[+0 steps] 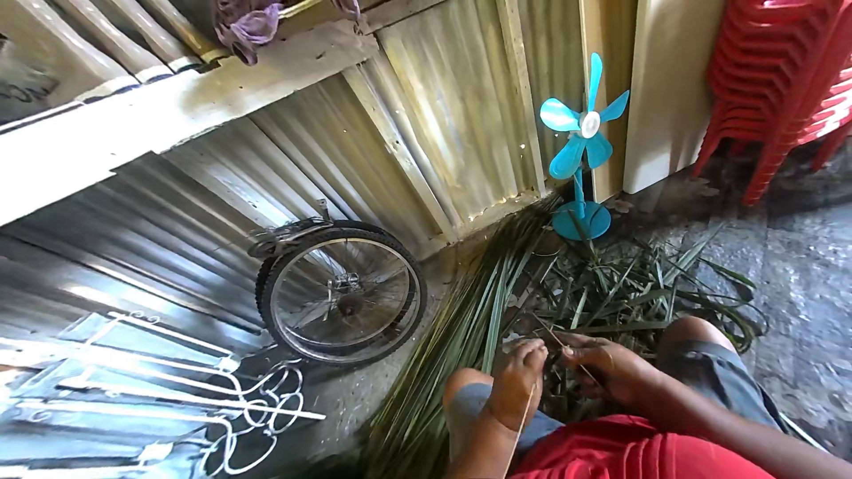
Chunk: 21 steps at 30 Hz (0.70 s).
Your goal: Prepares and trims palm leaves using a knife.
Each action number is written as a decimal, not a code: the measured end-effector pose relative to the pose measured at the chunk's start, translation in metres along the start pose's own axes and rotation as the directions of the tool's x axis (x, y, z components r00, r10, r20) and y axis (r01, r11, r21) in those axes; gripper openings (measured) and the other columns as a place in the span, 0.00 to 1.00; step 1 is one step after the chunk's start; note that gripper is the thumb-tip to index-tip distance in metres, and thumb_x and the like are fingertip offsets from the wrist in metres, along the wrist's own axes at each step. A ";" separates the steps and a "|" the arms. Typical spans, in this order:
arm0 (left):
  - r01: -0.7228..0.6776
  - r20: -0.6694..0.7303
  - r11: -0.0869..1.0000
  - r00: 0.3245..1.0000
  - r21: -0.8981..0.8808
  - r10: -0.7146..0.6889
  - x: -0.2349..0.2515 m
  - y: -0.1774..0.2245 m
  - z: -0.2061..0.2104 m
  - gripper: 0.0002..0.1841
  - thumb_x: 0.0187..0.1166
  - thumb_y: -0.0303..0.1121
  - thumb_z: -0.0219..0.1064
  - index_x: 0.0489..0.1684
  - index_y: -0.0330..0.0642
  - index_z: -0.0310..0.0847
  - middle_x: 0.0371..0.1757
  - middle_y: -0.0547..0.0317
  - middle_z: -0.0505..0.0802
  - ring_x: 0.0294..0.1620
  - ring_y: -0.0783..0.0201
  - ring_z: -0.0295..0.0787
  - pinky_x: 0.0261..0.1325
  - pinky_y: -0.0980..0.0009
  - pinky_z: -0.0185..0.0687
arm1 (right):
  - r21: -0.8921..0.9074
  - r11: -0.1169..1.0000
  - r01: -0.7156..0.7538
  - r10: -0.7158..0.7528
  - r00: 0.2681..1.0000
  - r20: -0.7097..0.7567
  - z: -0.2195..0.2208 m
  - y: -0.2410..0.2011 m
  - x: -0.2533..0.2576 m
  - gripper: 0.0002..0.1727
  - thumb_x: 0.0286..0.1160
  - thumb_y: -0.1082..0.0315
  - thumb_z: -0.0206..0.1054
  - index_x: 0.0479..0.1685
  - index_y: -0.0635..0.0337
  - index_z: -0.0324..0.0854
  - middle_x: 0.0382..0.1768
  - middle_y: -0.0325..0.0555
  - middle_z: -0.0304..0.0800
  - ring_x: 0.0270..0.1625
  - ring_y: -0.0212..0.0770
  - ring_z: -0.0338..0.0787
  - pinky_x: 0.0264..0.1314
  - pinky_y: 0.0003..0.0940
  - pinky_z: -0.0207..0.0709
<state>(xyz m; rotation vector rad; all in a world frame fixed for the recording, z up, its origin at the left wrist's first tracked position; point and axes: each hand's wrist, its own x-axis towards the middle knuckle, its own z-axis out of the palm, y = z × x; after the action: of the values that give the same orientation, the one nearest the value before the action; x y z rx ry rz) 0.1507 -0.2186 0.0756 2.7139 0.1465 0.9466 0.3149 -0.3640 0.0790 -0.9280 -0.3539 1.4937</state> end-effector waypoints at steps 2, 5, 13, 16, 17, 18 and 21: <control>-0.044 0.015 0.999 0.999 0.021 0.044 -0.001 0.003 -0.002 0.09 0.78 0.23 0.64 0.44 0.37 0.91 0.57 0.50 0.95 0.63 0.57 0.93 0.70 0.65 0.86 | 0.076 0.997 -0.012 0.011 1.000 0.006 -0.002 -0.002 0.000 0.29 0.82 0.64 0.63 0.84 0.47 0.68 0.26 0.37 0.79 0.19 0.28 0.72 0.19 0.23 0.66; -0.035 -0.018 0.999 0.999 -0.022 0.035 -0.003 0.006 -0.004 0.08 0.79 0.24 0.63 0.42 0.38 0.90 0.58 0.52 0.95 0.64 0.60 0.92 0.71 0.67 0.85 | 0.120 0.993 0.017 -0.017 1.000 0.003 -0.003 0.000 0.003 0.30 0.79 0.63 0.64 0.83 0.47 0.68 0.26 0.36 0.79 0.17 0.27 0.72 0.18 0.22 0.67; 0.005 -0.123 0.992 0.992 -0.129 -0.021 -0.012 0.023 -0.017 0.05 0.82 0.26 0.66 0.37 0.39 0.87 0.55 0.54 0.96 0.60 0.63 0.93 0.69 0.69 0.88 | 0.116 0.981 0.153 -0.090 0.900 -0.427 -0.035 -0.011 0.029 0.15 0.82 0.65 0.67 0.64 0.56 0.78 0.23 0.39 0.76 0.16 0.30 0.70 0.16 0.26 0.66; -0.002 -0.129 0.984 0.991 -0.179 -0.021 -0.020 0.021 -0.020 0.05 0.83 0.27 0.66 0.37 0.39 0.86 0.54 0.54 0.96 0.59 0.64 0.94 0.67 0.70 0.89 | 0.033 0.983 0.179 -0.128 0.807 -0.577 -0.063 -0.013 0.038 0.17 0.79 0.67 0.70 0.64 0.58 0.79 0.26 0.42 0.78 0.17 0.33 0.71 0.16 0.29 0.68; -0.008 -0.138 0.982 0.990 -0.191 -0.019 -0.024 0.021 -0.021 0.05 0.84 0.28 0.67 0.37 0.40 0.86 0.54 0.54 0.96 0.59 0.64 0.94 0.67 0.69 0.89 | 0.008 0.986 0.169 -0.128 0.779 -0.613 -0.072 -0.012 0.041 0.19 0.79 0.66 0.70 0.67 0.58 0.79 0.27 0.42 0.78 0.17 0.33 0.71 0.17 0.30 0.68; -0.018 -0.149 0.977 0.989 -0.211 -0.014 -0.026 0.021 -0.023 0.05 0.84 0.29 0.66 0.39 0.41 0.85 0.55 0.55 0.95 0.59 0.63 0.94 0.66 0.69 0.89 | 0.001 0.988 0.158 -0.120 0.756 -0.643 -0.083 -0.011 0.043 0.20 0.80 0.65 0.70 0.69 0.57 0.80 0.29 0.42 0.78 0.19 0.33 0.71 0.18 0.30 0.68; 0.012 -0.219 0.974 0.974 -0.228 -0.063 -0.022 0.021 -0.032 0.04 0.83 0.27 0.67 0.37 0.39 0.85 0.53 0.54 0.96 0.56 0.64 0.95 0.63 0.70 0.91 | 0.061 0.993 0.106 -0.035 0.725 -0.688 -0.103 -0.005 0.040 0.15 0.79 0.63 0.71 0.60 0.57 0.83 0.25 0.40 0.76 0.18 0.32 0.70 0.18 0.29 0.68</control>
<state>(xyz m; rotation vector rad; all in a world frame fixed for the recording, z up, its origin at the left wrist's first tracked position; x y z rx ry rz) 0.1133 -0.2359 0.0926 2.3860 0.1243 1.1810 0.3969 -0.3572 0.0044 -1.3007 0.2315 0.9836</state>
